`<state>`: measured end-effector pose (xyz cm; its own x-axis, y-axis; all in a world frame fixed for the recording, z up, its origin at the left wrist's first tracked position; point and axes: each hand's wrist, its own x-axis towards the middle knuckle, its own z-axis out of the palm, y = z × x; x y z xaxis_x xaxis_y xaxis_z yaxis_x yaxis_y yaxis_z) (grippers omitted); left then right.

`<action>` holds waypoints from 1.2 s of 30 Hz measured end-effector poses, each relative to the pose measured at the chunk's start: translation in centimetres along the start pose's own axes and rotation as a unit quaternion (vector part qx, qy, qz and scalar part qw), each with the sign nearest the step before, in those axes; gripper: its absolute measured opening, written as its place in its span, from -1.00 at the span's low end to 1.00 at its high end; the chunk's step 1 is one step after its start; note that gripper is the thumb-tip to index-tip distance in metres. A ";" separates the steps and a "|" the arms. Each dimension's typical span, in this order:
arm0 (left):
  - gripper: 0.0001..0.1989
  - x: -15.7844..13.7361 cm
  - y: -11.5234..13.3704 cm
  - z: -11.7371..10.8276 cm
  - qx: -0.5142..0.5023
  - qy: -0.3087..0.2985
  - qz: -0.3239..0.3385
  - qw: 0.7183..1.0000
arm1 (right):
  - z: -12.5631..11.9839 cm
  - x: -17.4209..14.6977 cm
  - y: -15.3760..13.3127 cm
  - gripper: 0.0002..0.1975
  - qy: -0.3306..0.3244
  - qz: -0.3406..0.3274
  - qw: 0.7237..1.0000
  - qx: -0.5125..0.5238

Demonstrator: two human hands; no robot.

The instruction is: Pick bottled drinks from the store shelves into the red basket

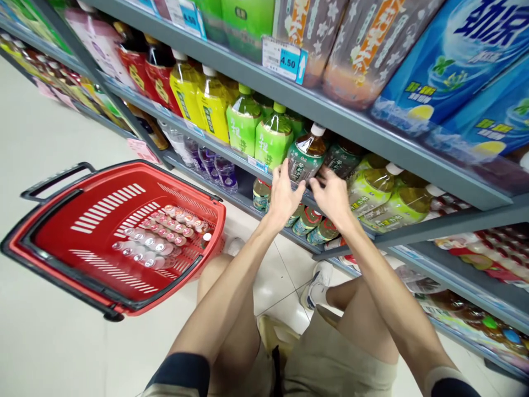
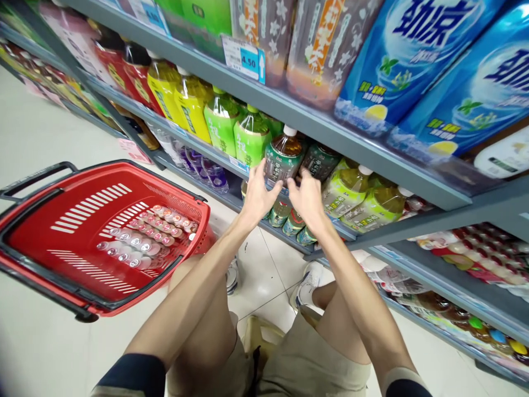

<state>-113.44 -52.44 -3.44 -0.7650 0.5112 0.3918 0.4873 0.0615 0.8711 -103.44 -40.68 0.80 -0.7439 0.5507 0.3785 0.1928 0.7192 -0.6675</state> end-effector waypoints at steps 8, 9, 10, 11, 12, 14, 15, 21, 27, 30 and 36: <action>-0.38 0.5 0.3 1.4 -0.010 0.058 -0.004 0.998 | 0.3 0.3 -0.3 -0.51 -0.029 0.029 0.997 0.068; -0.40 0.6 0.3 1.4 -0.009 0.062 -0.005 0.998 | 0.8 0.2 -0.2 -0.51 -0.023 0.029 0.996 0.077; -0.40 0.6 0.3 1.4 -0.011 0.063 -0.006 0.998 | 1.3 0.2 -0.2 -0.52 -0.012 0.028 0.996 0.081; -0.40 0.6 0.3 1.4 -0.014 0.063 -0.006 0.998 | 1.6 0.2 -0.1 -0.51 -0.003 0.029 0.996 0.084; -0.40 0.6 0.2 1.4 -0.017 0.063 -0.008 0.998 | 1.9 0.3 -0.1 -0.51 0.002 0.031 0.996 0.085; -0.38 0.6 0.1 1.5 -0.022 0.063 -0.013 0.998 | 2.2 0.4 -0.2 -0.48 0.000 0.040 0.996 0.082; -0.38 0.6 0.1 1.5 -0.023 0.065 -0.016 0.998 | 2.3 0.5 -0.3 -0.47 -0.002 0.044 0.996 0.082; -0.31 0.8 0.1 0.8 -0.003 0.069 -0.031 0.997 | 1.4 0.2 -0.5 -0.43 -0.031 0.038 0.994 0.099; -0.34 1.9 -1.4 -1.6 -0.029 0.049 -0.002 0.998 | 0.2 1.6 -0.8 -0.30 0.079 -0.047 0.995 -0.049; -0.37 2.3 -1.9 -2.3 -0.041 0.029 0.005 0.999 | 0.6 2.8 -1.2 -0.30 0.061 -0.106 0.988 -0.099; -0.53 2.4 -1.8 -3.4 -0.016 0.007 -0.006 1.000 | 0.9 1.3 -1.0 -0.32 0.096 -0.108 0.985 -0.094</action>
<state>-117.56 -54.18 -3.03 -0.7762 0.4986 0.3859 0.4651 0.0396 0.8844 -105.18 -41.10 1.42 -0.6500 0.4326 0.6248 0.1709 0.8843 -0.4345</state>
